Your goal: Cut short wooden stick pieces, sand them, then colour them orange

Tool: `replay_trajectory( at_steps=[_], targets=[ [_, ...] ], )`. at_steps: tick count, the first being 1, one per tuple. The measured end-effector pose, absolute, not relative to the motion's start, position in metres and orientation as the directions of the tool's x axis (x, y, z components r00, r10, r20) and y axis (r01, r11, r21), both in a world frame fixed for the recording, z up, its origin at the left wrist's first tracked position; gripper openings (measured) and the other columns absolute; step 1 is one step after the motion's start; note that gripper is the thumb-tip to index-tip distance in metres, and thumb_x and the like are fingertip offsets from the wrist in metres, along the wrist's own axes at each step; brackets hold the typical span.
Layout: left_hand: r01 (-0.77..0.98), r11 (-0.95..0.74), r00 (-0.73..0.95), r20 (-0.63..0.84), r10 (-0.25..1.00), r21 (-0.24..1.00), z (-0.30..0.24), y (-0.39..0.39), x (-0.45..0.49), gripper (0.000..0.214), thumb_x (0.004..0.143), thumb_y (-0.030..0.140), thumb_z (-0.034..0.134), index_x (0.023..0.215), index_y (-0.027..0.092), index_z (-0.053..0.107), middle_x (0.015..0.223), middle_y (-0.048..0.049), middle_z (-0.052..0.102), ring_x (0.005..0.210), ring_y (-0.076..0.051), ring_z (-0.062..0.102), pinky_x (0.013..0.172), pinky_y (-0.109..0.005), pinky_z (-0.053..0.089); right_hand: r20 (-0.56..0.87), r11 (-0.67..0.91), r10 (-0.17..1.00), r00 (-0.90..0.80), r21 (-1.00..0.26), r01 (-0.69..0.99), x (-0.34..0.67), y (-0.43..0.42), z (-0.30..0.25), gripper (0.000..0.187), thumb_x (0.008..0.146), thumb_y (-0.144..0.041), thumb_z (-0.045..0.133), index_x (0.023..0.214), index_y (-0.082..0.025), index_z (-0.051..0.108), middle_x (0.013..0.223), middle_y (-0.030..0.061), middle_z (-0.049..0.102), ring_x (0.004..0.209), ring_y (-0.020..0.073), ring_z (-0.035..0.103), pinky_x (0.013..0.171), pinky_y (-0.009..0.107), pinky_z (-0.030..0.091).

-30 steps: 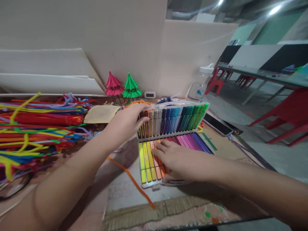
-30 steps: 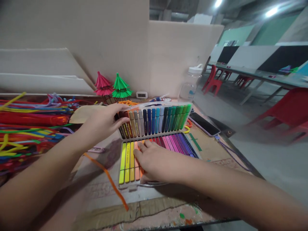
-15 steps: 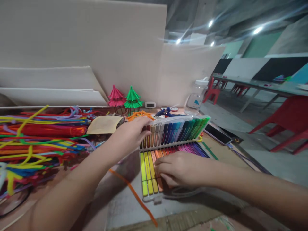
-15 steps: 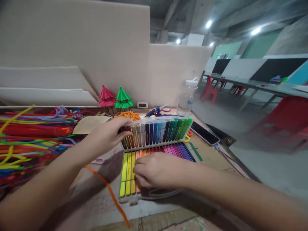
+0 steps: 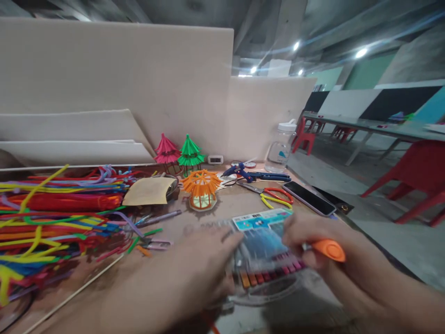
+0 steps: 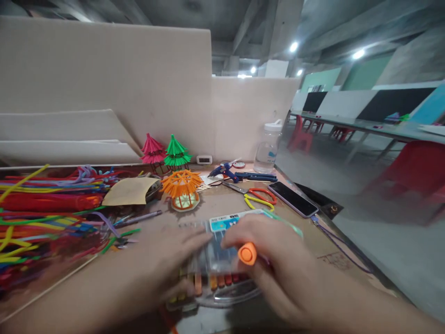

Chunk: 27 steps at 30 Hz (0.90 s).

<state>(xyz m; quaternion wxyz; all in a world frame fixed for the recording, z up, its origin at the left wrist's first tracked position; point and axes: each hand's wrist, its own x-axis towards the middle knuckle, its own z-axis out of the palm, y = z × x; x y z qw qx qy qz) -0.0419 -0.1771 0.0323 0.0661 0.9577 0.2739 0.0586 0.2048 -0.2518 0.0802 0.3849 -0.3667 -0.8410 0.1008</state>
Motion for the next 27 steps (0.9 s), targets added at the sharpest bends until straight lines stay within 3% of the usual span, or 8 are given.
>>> replay_trajectory(
  at_steps=[2, 5, 8, 12, 20, 23, 25, 27],
  targets=[
    [0.552, -0.831, 0.829, -0.149, 0.539, 0.066, 0.009, -0.189, -0.030, 0.108, 0.057, 0.055, 0.089, 0.149, 0.020, 0.046, 0.147, -0.0241, 0.053, 0.132, -0.048, 0.052, 0.103, -0.064, 0.045, 0.525, 0.621, 0.775, -0.352, -0.532, 0.576, 0.214, -0.246, 0.076, 0.013, 0.101, -0.023, 0.045, 0.099, -0.026, 0.058, 0.082, 0.0011, 0.065, 0.070, 0.0159, 0.062, 0.061, 0.025, 0.051],
    [0.553, -0.833, 0.816, -0.227, 0.532, 0.034, -0.007, -0.197, -0.018, 0.124, 0.060, 0.064, 0.083, 0.160, 0.017, 0.027, 0.161, -0.0295, 0.028, 0.145, -0.053, 0.032, 0.107, -0.072, 0.036, 0.370, 0.517, 0.855, -0.363, -0.552, 0.654, 0.220, -0.227, 0.060, 0.018, 0.101, -0.025, 0.046, 0.089, -0.022, 0.058, 0.083, 0.0029, 0.067, 0.073, 0.0171, 0.063, 0.063, 0.026, 0.050],
    [0.540, -0.842, 0.828, -0.190, 0.528, 0.014, 0.000, -0.200, -0.016, 0.108, 0.075, 0.059, 0.071, 0.160, 0.014, 0.024, 0.162, -0.0306, 0.023, 0.146, -0.051, 0.032, 0.110, -0.069, 0.036, 0.216, 0.460, 0.887, -0.409, -0.495, 0.737, 0.223, -0.212, 0.043, 0.014, 0.097, -0.022, 0.052, 0.087, -0.020, 0.061, 0.085, 0.0042, 0.068, 0.076, 0.0185, 0.063, 0.068, 0.028, 0.048],
    [0.508, -0.858, 0.853, -0.095, 0.514, -0.080, 0.003, -0.205, -0.013, 0.086, 0.085, 0.047, 0.062, 0.156, 0.006, 0.034, 0.156, -0.0346, 0.033, 0.139, -0.053, 0.043, 0.104, -0.067, 0.043, 0.143, 0.410, 0.907, -0.395, -0.511, 0.756, 0.228, -0.215, 0.024, 0.010, 0.096, -0.025, 0.056, 0.088, -0.019, 0.062, 0.085, 0.0033, 0.068, 0.077, 0.0184, 0.061, 0.070, 0.028, 0.046],
    [0.307, -0.878, 0.948, 0.194, 0.251, -0.366, -0.022, -0.213, 0.000, 0.048, 0.098, 0.028, 0.049, 0.137, 0.003, 0.058, 0.134, -0.0290, 0.063, 0.113, -0.039, 0.069, 0.082, -0.046, 0.057, 0.123, 0.520, 0.834, -0.537, -0.497, 0.695, 0.220, -0.248, 0.001, 0.010, 0.091, -0.016, 0.056, 0.087, -0.022, 0.063, 0.085, 0.0015, 0.067, 0.079, 0.0171, 0.062, 0.070, 0.027, 0.046],
    [0.271, -0.869, 0.952, 0.250, 0.178, -0.414, -0.007, -0.213, -0.004, 0.045, 0.099, 0.023, 0.047, 0.136, 0.000, 0.056, 0.126, -0.0290, 0.067, 0.106, -0.036, 0.072, 0.077, -0.042, 0.058, 0.236, 0.610, 0.791, -0.565, -0.379, 0.696, 0.220, -0.251, 0.007, 0.016, 0.095, -0.033, 0.060, 0.086, -0.021, 0.064, 0.083, 0.0027, 0.065, 0.075, 0.0180, 0.061, 0.065, 0.028, 0.046],
    [0.301, -0.886, 0.944, 0.243, 0.223, -0.354, 0.010, -0.209, -0.009, 0.046, 0.100, 0.024, 0.046, 0.141, 0.003, 0.052, 0.128, -0.0266, 0.067, 0.107, -0.033, 0.071, 0.076, -0.039, 0.059, 0.370, 0.702, 0.698, -0.612, -0.187, 0.687, 0.222, -0.248, 0.015, 0.025, 0.097, -0.044, 0.058, 0.094, -0.020, 0.065, 0.084, 0.0046, 0.066, 0.073, 0.0199, 0.059, 0.064, 0.031, 0.045],
    [0.367, -0.888, 0.918, 0.261, 0.298, -0.277, 0.026, -0.201, -0.014, 0.046, 0.099, 0.020, 0.049, 0.144, 0.009, 0.048, 0.122, -0.0206, 0.071, 0.104, -0.030, 0.072, 0.076, -0.036, 0.059, 0.469, 0.732, 0.590, -0.657, 0.033, 0.680, 0.225, -0.237, 0.025, 0.027, 0.103, -0.037, 0.049, 0.098, -0.017, 0.066, 0.082, 0.0063, 0.067, 0.071, 0.0211, 0.056, 0.064, 0.034, 0.043]
  ],
)
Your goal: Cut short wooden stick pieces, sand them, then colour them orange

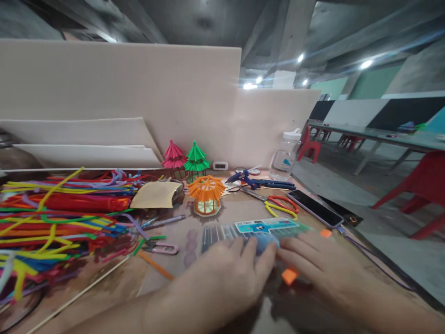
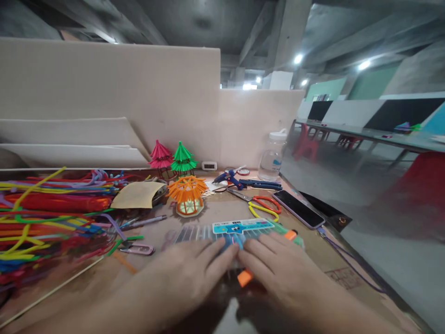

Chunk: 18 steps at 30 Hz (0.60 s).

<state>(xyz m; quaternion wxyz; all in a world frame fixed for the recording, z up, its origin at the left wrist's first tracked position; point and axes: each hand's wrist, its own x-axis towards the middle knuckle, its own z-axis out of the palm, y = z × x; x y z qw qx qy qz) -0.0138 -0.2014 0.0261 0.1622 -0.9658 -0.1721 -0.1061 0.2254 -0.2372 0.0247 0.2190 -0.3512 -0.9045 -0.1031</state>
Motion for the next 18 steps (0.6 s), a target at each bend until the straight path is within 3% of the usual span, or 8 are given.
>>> replay_trajectory(
  at_steps=[2, 4, 6, 9, 11, 14, 18],
  targets=[
    [0.429, -0.889, 0.872, 0.333, 0.360, -0.163, 0.040, -0.190, -0.019, 0.045, 0.098, 0.022, 0.054, 0.142, 0.016, 0.049, 0.114, -0.0137, 0.074, 0.096, -0.026, 0.073, 0.074, -0.034, 0.058, 0.507, 0.709, 0.525, -0.684, 0.184, 0.680, 0.228, -0.219, 0.035, 0.028, 0.104, -0.026, 0.042, 0.090, -0.016, 0.065, 0.077, 0.0062, 0.065, 0.067, 0.0211, 0.053, 0.062, 0.035, 0.040],
    [0.490, -0.871, 0.793, 0.432, 0.430, -0.031, 0.051, -0.175, -0.026, 0.043, 0.098, 0.027, 0.058, 0.140, 0.022, 0.050, 0.113, -0.0091, 0.075, 0.093, -0.024, 0.074, 0.076, -0.035, 0.058, 0.549, 0.695, 0.474, -0.688, 0.246, 0.676, 0.229, -0.198, 0.044, 0.030, 0.103, -0.026, 0.045, 0.081, -0.017, 0.062, 0.069, 0.0050, 0.062, 0.065, 0.0207, 0.050, 0.059, 0.034, 0.037],
    [0.557, -0.825, 0.682, 0.516, 0.519, 0.095, 0.061, -0.160, -0.034, 0.051, 0.095, 0.035, 0.065, 0.142, 0.023, 0.047, 0.121, -0.0087, 0.073, 0.102, -0.025, 0.073, 0.085, -0.037, 0.058, 0.604, 0.689, 0.462, -0.649, 0.216, 0.692, 0.229, -0.179, 0.053, 0.023, 0.098, -0.025, 0.052, 0.079, -0.018, 0.061, 0.069, 0.0040, 0.062, 0.067, 0.0196, 0.052, 0.060, 0.032, 0.037],
    [0.629, -0.747, 0.581, 0.508, 0.636, 0.216, 0.072, -0.140, -0.047, 0.061, 0.085, 0.042, 0.077, 0.137, 0.021, 0.053, 0.128, -0.0097, 0.071, 0.112, -0.027, 0.070, 0.091, -0.038, 0.057, 0.604, 0.658, 0.532, -0.593, 0.146, 0.739, 0.225, -0.161, 0.060, 0.015, 0.093, -0.024, 0.061, 0.079, -0.019, 0.061, 0.071, 0.0023, 0.062, 0.069, 0.0183, 0.054, 0.061, 0.029, 0.038],
    [0.668, -0.715, 0.570, 0.476, 0.670, 0.206, 0.075, -0.133, -0.052, 0.052, 0.083, 0.041, 0.080, 0.127, 0.019, 0.060, 0.123, -0.0091, 0.073, 0.108, -0.027, 0.071, 0.088, -0.038, 0.057, 0.573, 0.632, 0.582, -0.577, 0.128, 0.765, 0.221, -0.155, 0.062, 0.016, 0.092, -0.023, 0.062, 0.077, -0.019, 0.060, 0.073, 0.0027, 0.062, 0.072, 0.0184, 0.055, 0.063, 0.029, 0.039],
    [0.720, -0.691, 0.594, 0.456, 0.662, 0.065, 0.071, -0.131, -0.052, 0.033, 0.086, 0.035, 0.078, 0.113, 0.019, 0.067, 0.106, -0.0070, 0.077, 0.095, -0.028, 0.073, 0.080, -0.040, 0.058, 0.560, 0.613, 0.620, -0.550, 0.092, 0.785, 0.219, -0.149, 0.061, 0.018, 0.093, -0.024, 0.064, 0.077, -0.019, 0.059, 0.079, 0.0037, 0.063, 0.077, 0.0192, 0.057, 0.066, 0.029, 0.040],
    [0.745, -0.654, 0.635, 0.438, 0.636, -0.130, 0.063, -0.134, -0.047, 0.031, 0.089, 0.029, 0.074, 0.114, 0.013, 0.066, 0.102, -0.0106, 0.077, 0.089, -0.030, 0.073, 0.077, -0.043, 0.058, 0.533, 0.611, 0.660, -0.529, 0.028, 0.791, 0.219, -0.141, 0.062, 0.018, 0.092, -0.025, 0.067, 0.077, -0.019, 0.059, 0.076, 0.0020, 0.060, 0.076, 0.0186, 0.056, 0.066, 0.028, 0.039]
  ],
)
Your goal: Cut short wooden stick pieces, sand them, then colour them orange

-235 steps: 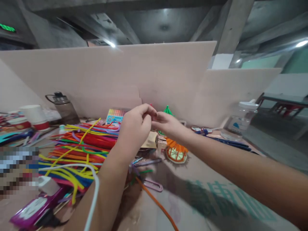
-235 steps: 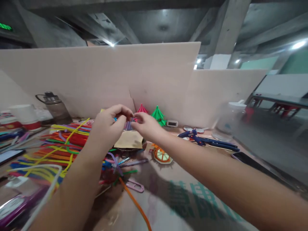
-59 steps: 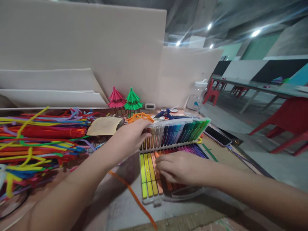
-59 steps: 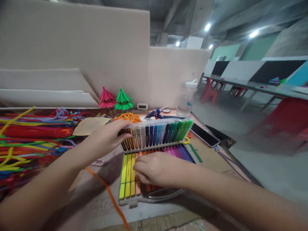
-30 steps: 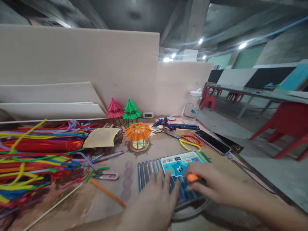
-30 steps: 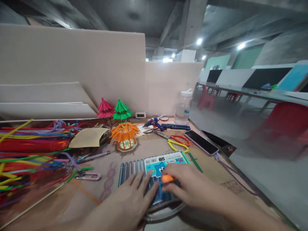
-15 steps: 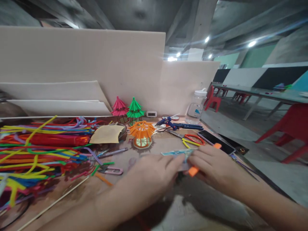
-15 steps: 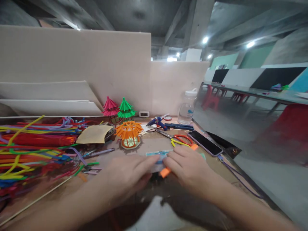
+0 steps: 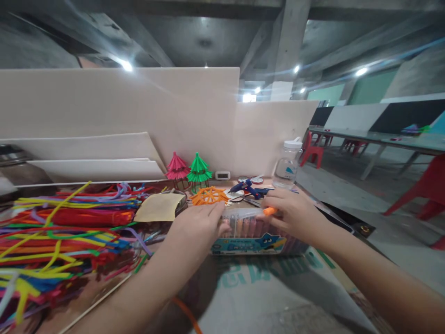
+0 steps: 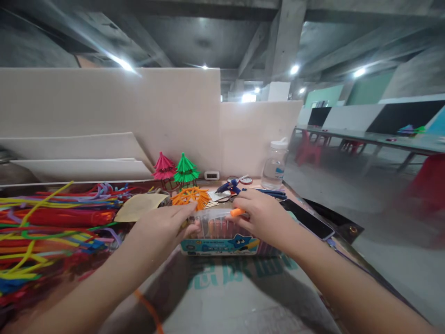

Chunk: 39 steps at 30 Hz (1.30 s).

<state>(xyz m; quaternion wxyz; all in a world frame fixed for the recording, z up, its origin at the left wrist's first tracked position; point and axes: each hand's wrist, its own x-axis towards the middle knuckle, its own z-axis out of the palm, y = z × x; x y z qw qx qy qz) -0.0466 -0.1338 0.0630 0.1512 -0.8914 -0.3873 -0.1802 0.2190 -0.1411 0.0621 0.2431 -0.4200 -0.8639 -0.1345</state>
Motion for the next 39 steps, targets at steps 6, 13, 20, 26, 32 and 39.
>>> replay_trajectory(
  at_steps=[6, 13, 20, 26, 32, 39],
  targets=[
    [0.739, -0.659, 0.645, 0.424, 0.635, -0.138, 0.060, -0.131, -0.043, 0.039, 0.091, 0.034, 0.072, 0.122, 0.011, 0.065, 0.112, -0.0143, 0.075, 0.098, -0.031, 0.073, 0.082, -0.044, 0.058, 0.514, 0.607, 0.683, -0.519, -0.004, 0.795, 0.221, -0.141, 0.060, 0.020, 0.094, -0.026, 0.065, 0.077, -0.019, 0.058, 0.079, 0.0029, 0.062, 0.080, 0.0199, 0.056, 0.067, 0.029, 0.037],
    [0.760, -0.649, 0.625, 0.312, 0.716, -0.034, 0.070, -0.131, -0.044, 0.021, 0.094, 0.033, 0.066, 0.106, 0.016, 0.068, 0.098, -0.0091, 0.076, 0.094, -0.031, 0.072, 0.081, -0.044, 0.056, 0.491, 0.640, 0.681, -0.544, -0.038, 0.767, 0.219, -0.143, 0.060, 0.021, 0.095, -0.021, 0.056, 0.074, -0.019, 0.055, 0.076, 0.0030, 0.057, 0.076, 0.0188, 0.052, 0.065, 0.029, 0.034],
    [0.769, -0.638, 0.594, 0.411, 0.692, -0.037, 0.065, -0.131, -0.047, 0.045, 0.088, 0.035, 0.075, 0.125, 0.014, 0.060, 0.102, -0.0121, 0.076, 0.094, -0.031, 0.073, 0.078, -0.040, 0.056, 0.455, 0.617, 0.751, -0.479, -0.226, 0.754, 0.220, -0.152, 0.067, 0.015, 0.091, -0.016, 0.047, 0.080, -0.018, 0.056, 0.080, 0.0052, 0.059, 0.077, 0.0190, 0.051, 0.069, 0.031, 0.036],
    [0.731, -0.671, 0.659, 0.383, 0.647, -0.123, 0.063, -0.134, -0.042, 0.020, 0.091, 0.027, 0.071, 0.105, 0.014, 0.066, 0.102, -0.0102, 0.075, 0.091, -0.030, 0.072, 0.081, -0.044, 0.057, 0.471, 0.615, 0.754, -0.458, -0.263, 0.743, 0.217, -0.147, 0.066, 0.017, 0.090, -0.018, 0.049, 0.076, -0.018, 0.057, 0.076, 0.0047, 0.060, 0.074, 0.0187, 0.052, 0.066, 0.030, 0.036],
    [0.738, -0.658, 0.658, 0.369, 0.656, -0.146, 0.065, -0.126, -0.041, 0.020, 0.093, 0.028, 0.067, 0.107, 0.014, 0.068, 0.104, -0.0115, 0.076, 0.092, -0.030, 0.073, 0.078, -0.040, 0.056, 0.602, 0.634, 0.705, -0.375, -0.299, 0.713, 0.235, -0.139, 0.075, 0.018, 0.091, -0.022, 0.053, 0.082, -0.019, 0.069, 0.081, 0.0063, 0.070, 0.080, 0.0207, 0.060, 0.074, 0.033, 0.042],
    [0.747, -0.661, 0.641, 0.350, 0.683, -0.076, 0.067, -0.122, -0.045, 0.015, 0.093, 0.030, 0.063, 0.097, 0.017, 0.069, 0.094, -0.0090, 0.075, 0.086, -0.030, 0.072, 0.072, -0.038, 0.052, 0.300, 0.404, 0.910, -0.285, -0.501, 0.765, 0.311, -0.150, 0.089, 0.024, 0.086, -0.040, 0.066, 0.101, -0.023, 0.075, 0.106, 0.0058, 0.073, 0.098, 0.0239, 0.065, 0.088, 0.036, 0.047]
  ],
)
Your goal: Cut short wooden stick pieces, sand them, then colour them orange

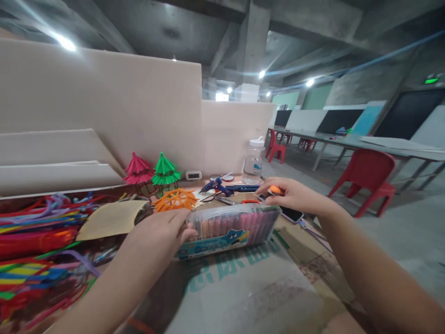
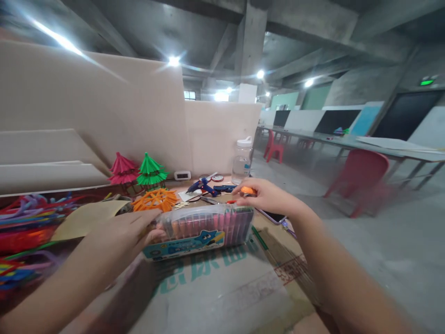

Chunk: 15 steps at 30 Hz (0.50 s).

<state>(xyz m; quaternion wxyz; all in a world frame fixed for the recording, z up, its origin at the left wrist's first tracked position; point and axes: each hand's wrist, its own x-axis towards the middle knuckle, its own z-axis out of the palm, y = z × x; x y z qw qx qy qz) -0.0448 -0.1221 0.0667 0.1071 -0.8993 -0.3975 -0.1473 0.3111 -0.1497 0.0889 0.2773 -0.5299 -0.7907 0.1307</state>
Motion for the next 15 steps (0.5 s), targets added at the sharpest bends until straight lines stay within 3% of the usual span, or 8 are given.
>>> replay_trajectory(
  at_steps=[2, 6, 10, 13, 15],
  targets=[
    [0.740, -0.670, 0.637, 0.384, 0.668, -0.061, 0.064, -0.120, -0.046, 0.018, 0.095, 0.032, 0.058, 0.097, 0.018, 0.069, 0.094, -0.0093, 0.076, 0.085, -0.029, 0.072, 0.072, -0.038, 0.051, 0.213, 0.375, 0.927, -0.308, -0.510, 0.774, 0.319, -0.151, 0.085, 0.025, 0.087, -0.041, 0.065, 0.099, -0.022, 0.074, 0.104, 0.0057, 0.072, 0.098, 0.0238, 0.064, 0.088, 0.036, 0.046],
    [0.729, -0.681, 0.647, 0.396, 0.652, -0.070, 0.062, -0.120, -0.046, 0.017, 0.097, 0.031, 0.054, 0.095, 0.019, 0.065, 0.093, -0.0085, 0.075, 0.085, -0.028, 0.071, 0.071, -0.037, 0.050, 0.102, 0.257, 0.964, -0.245, -0.589, 0.766, 0.316, -0.144, 0.076, 0.032, 0.092, -0.046, 0.055, 0.075, -0.020, 0.061, 0.070, -0.0012, 0.057, 0.068, 0.0161, 0.052, 0.065, 0.029, 0.039],
    [0.741, -0.665, 0.649, 0.348, 0.677, -0.090, 0.066, -0.128, -0.044, 0.012, 0.095, 0.030, 0.062, 0.090, 0.019, 0.062, 0.087, -0.0058, 0.071, 0.082, -0.025, 0.069, 0.071, -0.034, 0.048, 0.006, 0.218, 0.957, -0.291, -0.677, 0.703, 0.314, -0.141, 0.074, 0.040, 0.091, -0.058, 0.055, 0.078, -0.020, 0.053, 0.067, -0.0050, 0.043, 0.061, 0.0123, 0.039, 0.058, 0.027, 0.030],
    [0.748, -0.662, 0.636, 0.349, 0.688, -0.057, 0.068, -0.136, -0.042, 0.014, 0.095, 0.031, 0.065, 0.087, 0.019, 0.061, 0.085, -0.0051, 0.071, 0.082, -0.024, 0.068, 0.074, -0.034, 0.048, 0.004, 0.232, 0.955, -0.295, -0.626, 0.744, 0.312, -0.145, 0.073, 0.047, 0.091, -0.066, 0.052, 0.078, -0.020, 0.055, 0.068, -0.0038, 0.045, 0.062, 0.0134, 0.041, 0.057, 0.027, 0.031],
    [0.745, -0.667, 0.632, 0.342, 0.695, -0.022, 0.066, -0.140, -0.041, 0.014, 0.096, 0.031, 0.063, 0.091, 0.018, 0.062, 0.089, -0.0053, 0.071, 0.086, -0.026, 0.068, 0.076, -0.037, 0.050, 0.085, 0.263, 0.962, -0.261, -0.559, 0.787, 0.307, -0.148, 0.073, 0.052, 0.089, -0.071, 0.052, 0.076, -0.020, 0.056, 0.065, -0.0029, 0.047, 0.061, 0.0144, 0.044, 0.057, 0.027, 0.033]
  ],
)
